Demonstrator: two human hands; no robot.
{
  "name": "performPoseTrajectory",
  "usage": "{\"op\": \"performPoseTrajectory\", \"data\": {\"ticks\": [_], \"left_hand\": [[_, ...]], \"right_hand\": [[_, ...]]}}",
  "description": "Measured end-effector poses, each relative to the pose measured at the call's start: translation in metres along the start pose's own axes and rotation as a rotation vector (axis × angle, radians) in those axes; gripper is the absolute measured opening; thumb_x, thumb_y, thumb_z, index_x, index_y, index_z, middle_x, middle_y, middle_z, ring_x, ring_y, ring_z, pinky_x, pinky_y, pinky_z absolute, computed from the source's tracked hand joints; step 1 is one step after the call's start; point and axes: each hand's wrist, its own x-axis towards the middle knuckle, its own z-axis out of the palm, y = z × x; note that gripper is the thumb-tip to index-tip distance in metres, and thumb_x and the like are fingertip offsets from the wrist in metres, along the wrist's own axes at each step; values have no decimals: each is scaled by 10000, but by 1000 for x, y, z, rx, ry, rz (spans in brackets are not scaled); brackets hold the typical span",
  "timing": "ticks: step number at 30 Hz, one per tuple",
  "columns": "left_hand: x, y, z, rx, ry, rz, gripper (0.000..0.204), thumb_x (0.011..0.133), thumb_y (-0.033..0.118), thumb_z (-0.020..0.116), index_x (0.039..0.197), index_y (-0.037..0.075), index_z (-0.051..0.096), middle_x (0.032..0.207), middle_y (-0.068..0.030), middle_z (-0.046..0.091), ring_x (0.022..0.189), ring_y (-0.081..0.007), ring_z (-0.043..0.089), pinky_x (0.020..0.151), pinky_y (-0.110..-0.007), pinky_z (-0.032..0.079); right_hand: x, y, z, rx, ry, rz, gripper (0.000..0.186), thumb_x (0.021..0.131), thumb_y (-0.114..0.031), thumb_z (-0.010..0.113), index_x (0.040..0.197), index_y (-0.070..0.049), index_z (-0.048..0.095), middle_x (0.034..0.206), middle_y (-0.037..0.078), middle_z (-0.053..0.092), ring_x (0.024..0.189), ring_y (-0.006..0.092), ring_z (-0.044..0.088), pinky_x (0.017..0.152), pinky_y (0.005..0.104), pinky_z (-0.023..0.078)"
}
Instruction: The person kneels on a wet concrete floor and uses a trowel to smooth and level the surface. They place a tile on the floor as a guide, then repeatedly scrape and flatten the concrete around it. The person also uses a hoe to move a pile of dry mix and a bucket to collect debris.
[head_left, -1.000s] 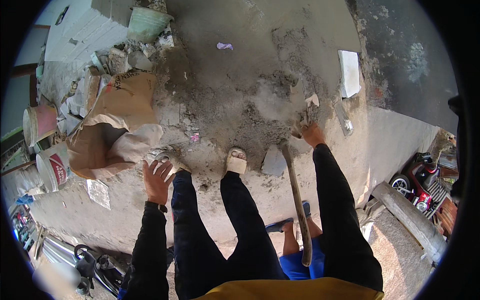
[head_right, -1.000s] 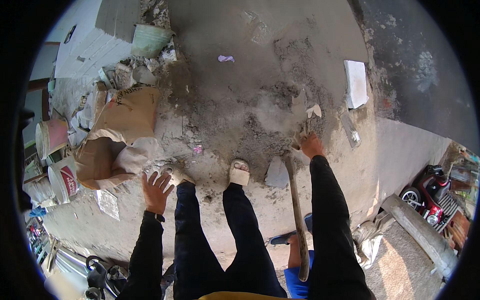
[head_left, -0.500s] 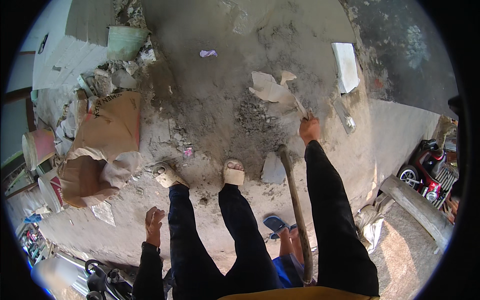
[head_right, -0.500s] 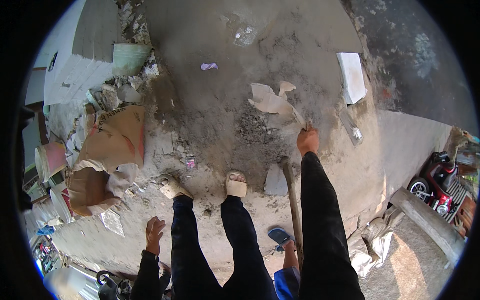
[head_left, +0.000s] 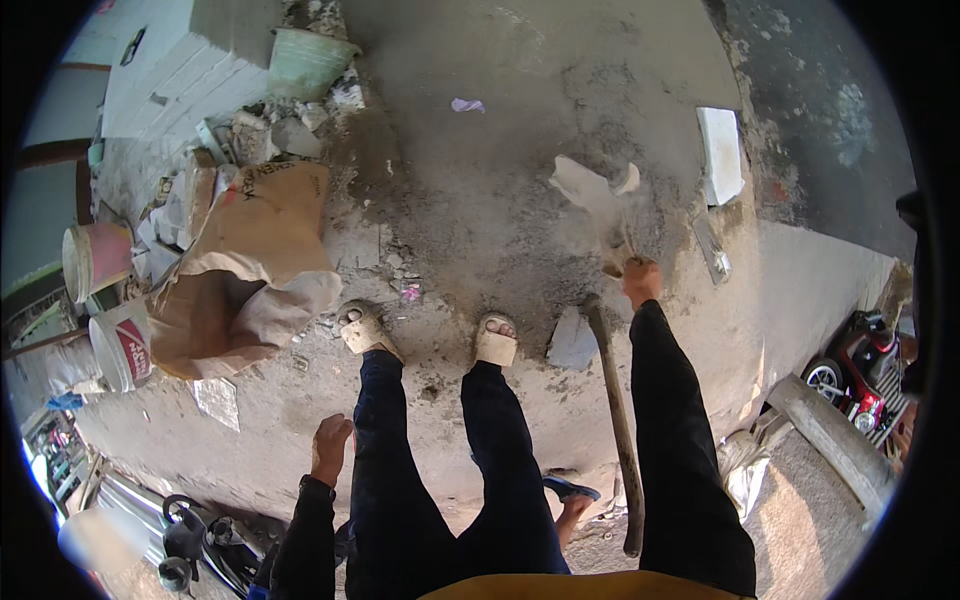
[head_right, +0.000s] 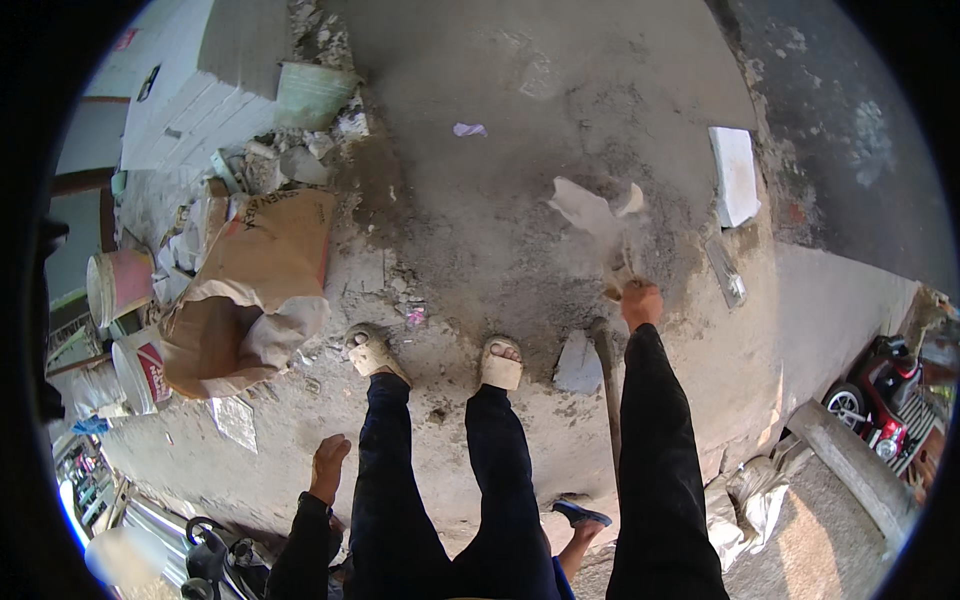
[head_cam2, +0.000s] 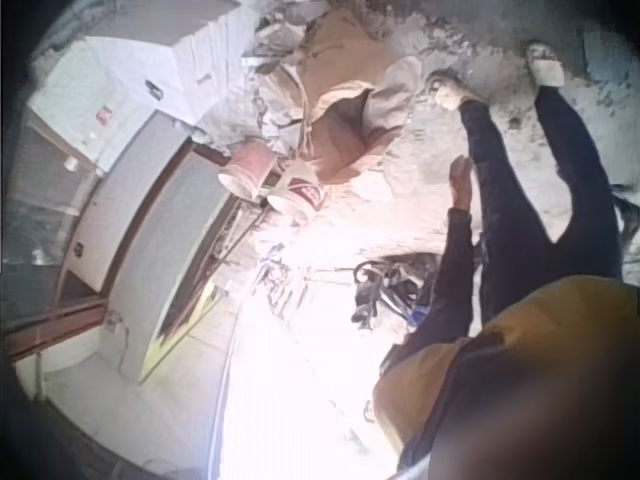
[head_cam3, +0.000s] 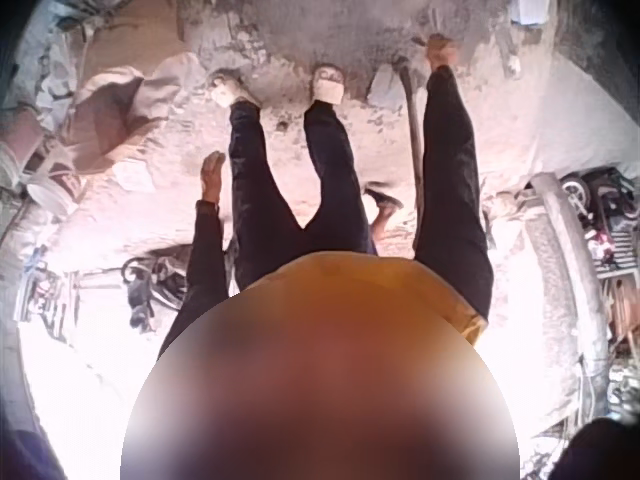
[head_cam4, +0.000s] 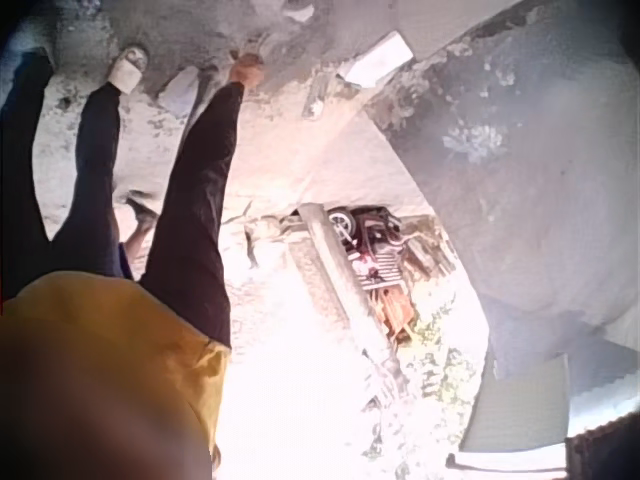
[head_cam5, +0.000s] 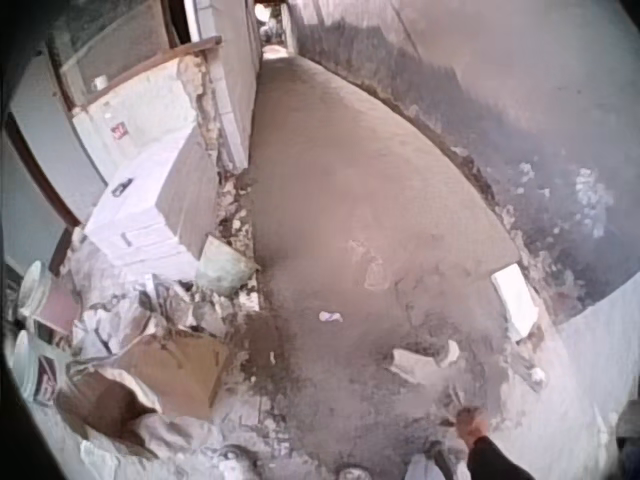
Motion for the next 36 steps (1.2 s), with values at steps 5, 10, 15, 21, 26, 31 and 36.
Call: {"op": "performPoseTrajectory", "data": {"ticks": [5,10,15,21,26,31,36], "left_hand": [[-29,-27,-10,13,-15,77,608,939,439,722,1267,-69,666,1283,-235,700,1239,-346,656,1072,-387,492],[-31,-43,-23,405,62,596,473,959,399,703,1191,-12,667,1198,-193,672,1148,-353,654,996,-409,521],[-18,-20,-36,-398,176,168,318,983,339,690,1002,24,655,930,-122,641,974,-298,652,924,-385,512],[-4,-10,-135,-541,-34,-11,589,993,467,663,1285,-44,670,1273,-220,691,1245,-341,634,1055,-363,485],[-6,-23,-188,-607,-85,-61,668,985,497,670,1347,-63,623,1330,-234,658,1274,-346,613,1064,-368,478],[-14,-27,-183,-330,-373,-106,900,939,573,701,1506,-85,468,1484,-302,550,1435,-383,504,1187,-421,399],[-3,1,-169,-66,-539,6,1071,907,654,693,1612,-49,300,1658,-311,312,1543,-452,309,1257,-441,295]], "right_hand": [[-77,-89,-50,615,-302,98,276,1019,-280,664,1110,-20,645,684,36,545,550,163,537,457,367,434],[-204,-272,-95,569,-520,-130,354,975,-305,703,1198,-33,660,733,39,630,564,141,611,473,317,523],[-330,-481,-83,568,-734,-477,320,954,-309,727,1135,-48,689,728,20,605,551,126,593,466,292,507],[-469,-696,3,355,-1040,-707,615,976,-429,715,1395,2,584,1086,109,695,830,172,695,659,322,605],[-478,-759,47,344,-1060,-888,824,1014,-537,634,1595,-18,364,1419,192,635,1357,334,571,1031,484,538],[-396,-708,29,176,-749,-539,728,996,-506,663,1554,-85,459,1410,143,644,1270,322,626,992,469,547],[-328,-634,32,-96,-691,-275,709,965,-485,710,1551,-158,482,1392,147,665,1277,339,620,1055,505,512]]}}
